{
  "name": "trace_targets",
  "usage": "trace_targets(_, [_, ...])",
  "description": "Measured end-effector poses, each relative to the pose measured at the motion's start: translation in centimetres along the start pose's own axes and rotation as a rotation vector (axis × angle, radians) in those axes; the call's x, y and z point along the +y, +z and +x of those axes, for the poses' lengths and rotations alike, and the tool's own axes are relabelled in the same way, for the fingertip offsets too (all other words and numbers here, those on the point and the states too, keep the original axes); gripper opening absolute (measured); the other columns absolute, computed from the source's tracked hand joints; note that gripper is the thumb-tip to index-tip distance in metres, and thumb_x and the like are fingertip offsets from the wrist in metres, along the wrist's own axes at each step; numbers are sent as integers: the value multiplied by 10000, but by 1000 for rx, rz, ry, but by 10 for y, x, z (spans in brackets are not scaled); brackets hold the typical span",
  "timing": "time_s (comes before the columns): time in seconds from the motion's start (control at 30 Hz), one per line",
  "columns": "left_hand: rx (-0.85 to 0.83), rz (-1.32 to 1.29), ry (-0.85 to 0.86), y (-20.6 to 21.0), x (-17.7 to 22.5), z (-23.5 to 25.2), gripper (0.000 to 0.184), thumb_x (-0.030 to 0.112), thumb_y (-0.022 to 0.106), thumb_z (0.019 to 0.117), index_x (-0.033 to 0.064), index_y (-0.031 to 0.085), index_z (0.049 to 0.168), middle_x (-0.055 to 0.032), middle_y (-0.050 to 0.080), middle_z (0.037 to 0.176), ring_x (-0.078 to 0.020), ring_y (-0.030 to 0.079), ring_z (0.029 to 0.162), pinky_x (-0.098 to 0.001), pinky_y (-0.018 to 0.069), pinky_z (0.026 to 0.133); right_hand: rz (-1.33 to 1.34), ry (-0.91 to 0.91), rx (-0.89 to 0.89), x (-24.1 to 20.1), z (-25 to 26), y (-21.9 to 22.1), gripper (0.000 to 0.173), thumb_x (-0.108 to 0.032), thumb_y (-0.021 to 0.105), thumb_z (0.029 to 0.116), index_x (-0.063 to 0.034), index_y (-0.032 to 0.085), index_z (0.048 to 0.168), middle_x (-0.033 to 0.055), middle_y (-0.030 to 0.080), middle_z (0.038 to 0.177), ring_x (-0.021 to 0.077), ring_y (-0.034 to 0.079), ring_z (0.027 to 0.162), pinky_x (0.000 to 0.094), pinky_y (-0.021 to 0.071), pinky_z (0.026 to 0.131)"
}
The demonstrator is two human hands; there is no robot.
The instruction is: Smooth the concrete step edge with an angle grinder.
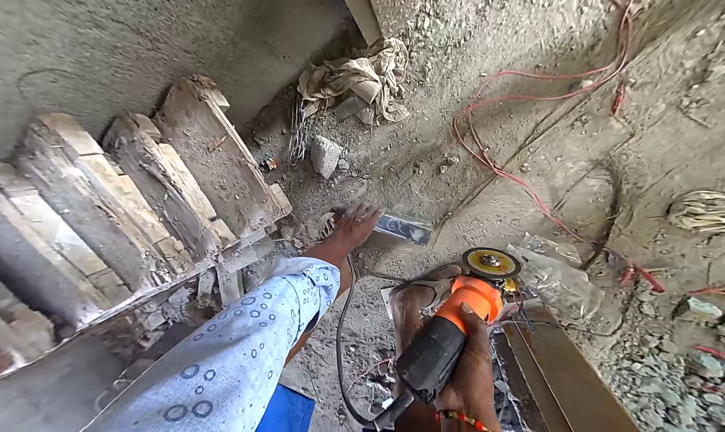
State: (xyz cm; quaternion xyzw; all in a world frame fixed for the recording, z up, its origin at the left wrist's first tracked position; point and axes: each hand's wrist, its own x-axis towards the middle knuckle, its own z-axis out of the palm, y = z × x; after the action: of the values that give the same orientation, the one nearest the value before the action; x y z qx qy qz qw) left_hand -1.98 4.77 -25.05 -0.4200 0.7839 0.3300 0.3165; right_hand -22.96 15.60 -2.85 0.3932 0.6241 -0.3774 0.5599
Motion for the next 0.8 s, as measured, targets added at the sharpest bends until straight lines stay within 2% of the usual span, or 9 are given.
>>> trace_targets(0.07, [-6, -57, -95, -7, 12, -14, 755, 149, 727, 943, 110, 354, 1598, -138, 431, 1603, -351, 387, 1490, -570, 232, 1244, -30, -25, 3, 3, 0, -3, 348, -387, 438, 1077, -65, 564, 1033, 111, 658, 753, 218, 690, 613, 402, 619, 548])
trace_targets(0.17, [-73, -334, -215, -43, 48, -64, 530, 204, 634, 1010, 53, 497, 1499, -209, 539, 1488, -394, 486, 1401, -586, 373, 1163, -81, -70, 17, 8, -5, -5, 344, -392, 458, 1068, -70, 577, 1048, 103, 658, 755, 208, 685, 623, 392, 607, 549])
trace_targets(0.23, [-214, -643, -248, -78, 75, -113, 397, 230, 570, 1048, 33, 581, 1392, -213, 649, 1324, -363, 627, 1246, -567, 491, 1069, -103, -73, 22, 10, -16, -3, 335, -390, 462, 1060, -74, 571, 1050, 104, 657, 759, 207, 681, 625, 396, 604, 549])
trace_targets(0.27, [-292, -827, -232, -94, 86, -140, 375, 234, 543, 1062, 17, 590, 1364, -217, 668, 1274, -348, 658, 1187, -545, 511, 1043, -113, -70, 29, 9, -26, -2, 335, -392, 468, 1055, -73, 568, 1056, 106, 656, 764, 210, 679, 629, 402, 602, 551])
trace_targets(0.37, [-416, -1318, -206, -128, 115, -222, 410, 226, 537, 1061, -48, 561, 1364, -245, 655, 1250, -329, 680, 1093, -504, 548, 980, -186, -96, 36, 4, -67, 5, 317, -372, 477, 1050, -72, 581, 1056, 92, 658, 762, 194, 673, 627, 387, 597, 551])
trace_targets(0.47, [-526, -1657, -272, -152, 130, -277, 407, 135, 447, 1078, -12, 470, 1457, -220, 648, 1290, -318, 704, 1065, -510, 596, 894, -255, -170, 33, -11, -96, 17, 274, -322, 509, 1049, -67, 605, 1076, 75, 670, 777, 160, 676, 643, 352, 597, 564])
trace_targets(0.6, [-621, -1888, -268, -163, 145, -302, 419, 46, 522, 1014, 57, 477, 1430, -134, 641, 1325, -275, 690, 1083, -486, 586, 885, -371, -196, 2, -36, -97, 29, 265, -283, 583, 1021, -26, 641, 1054, 107, 675, 785, 193, 676, 658, 375, 594, 594])
trace_targets(0.7, [-606, -1937, -273, -166, 168, -302, 498, 99, 617, 990, 75, 459, 1462, -127, 635, 1350, -264, 683, 1094, -479, 580, 908, -483, -140, -52, -52, -94, 34, 273, -283, 582, 1021, -20, 638, 1065, 116, 673, 789, 201, 675, 662, 379, 595, 596])
trace_targets(0.8, [-506, -1986, -328, -168, 194, -290, 488, 129, 659, 985, 52, 487, 1435, -148, 673, 1260, -276, 692, 1060, -492, 591, 883, -639, -93, -74, -65, -89, 40, 315, -303, 570, 1027, -1, 655, 1054, 133, 685, 794, 220, 680, 673, 405, 591, 608])
